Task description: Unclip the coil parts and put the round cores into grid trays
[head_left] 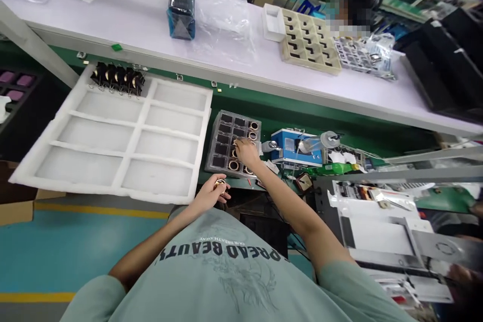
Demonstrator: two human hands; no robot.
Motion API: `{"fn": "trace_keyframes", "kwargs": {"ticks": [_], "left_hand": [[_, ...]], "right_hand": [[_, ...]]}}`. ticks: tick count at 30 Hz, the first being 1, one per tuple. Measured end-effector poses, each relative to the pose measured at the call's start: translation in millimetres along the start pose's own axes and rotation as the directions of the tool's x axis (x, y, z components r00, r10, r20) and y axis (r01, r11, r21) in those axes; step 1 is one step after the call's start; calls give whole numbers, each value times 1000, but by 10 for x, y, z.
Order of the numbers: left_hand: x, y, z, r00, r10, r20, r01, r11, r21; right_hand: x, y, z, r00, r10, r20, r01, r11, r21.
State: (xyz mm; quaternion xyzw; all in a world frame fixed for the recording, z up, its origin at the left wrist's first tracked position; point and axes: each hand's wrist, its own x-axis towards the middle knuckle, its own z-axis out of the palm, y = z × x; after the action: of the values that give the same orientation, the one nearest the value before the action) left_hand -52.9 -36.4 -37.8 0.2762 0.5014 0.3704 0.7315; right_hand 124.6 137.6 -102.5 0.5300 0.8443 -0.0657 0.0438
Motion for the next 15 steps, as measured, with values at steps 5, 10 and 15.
{"fn": "trace_keyframes", "kwargs": {"ticks": [5, 10, 15], "left_hand": [[28, 13, 8, 998, 21, -51, -24, 997, -69], [147, 119, 139, 971, 115, -211, -140, 984, -109], [398, 248, 295, 942, 126, -312, -255, 873, -416]], "right_hand": [[2, 3, -5, 993, 112, -33, -108, 989, 104], [-112, -36, -110, 942, 293, -163, -206, 890, 408], [-868, -397, -219, 834, 447, -323, 14, 569, 822]]}}
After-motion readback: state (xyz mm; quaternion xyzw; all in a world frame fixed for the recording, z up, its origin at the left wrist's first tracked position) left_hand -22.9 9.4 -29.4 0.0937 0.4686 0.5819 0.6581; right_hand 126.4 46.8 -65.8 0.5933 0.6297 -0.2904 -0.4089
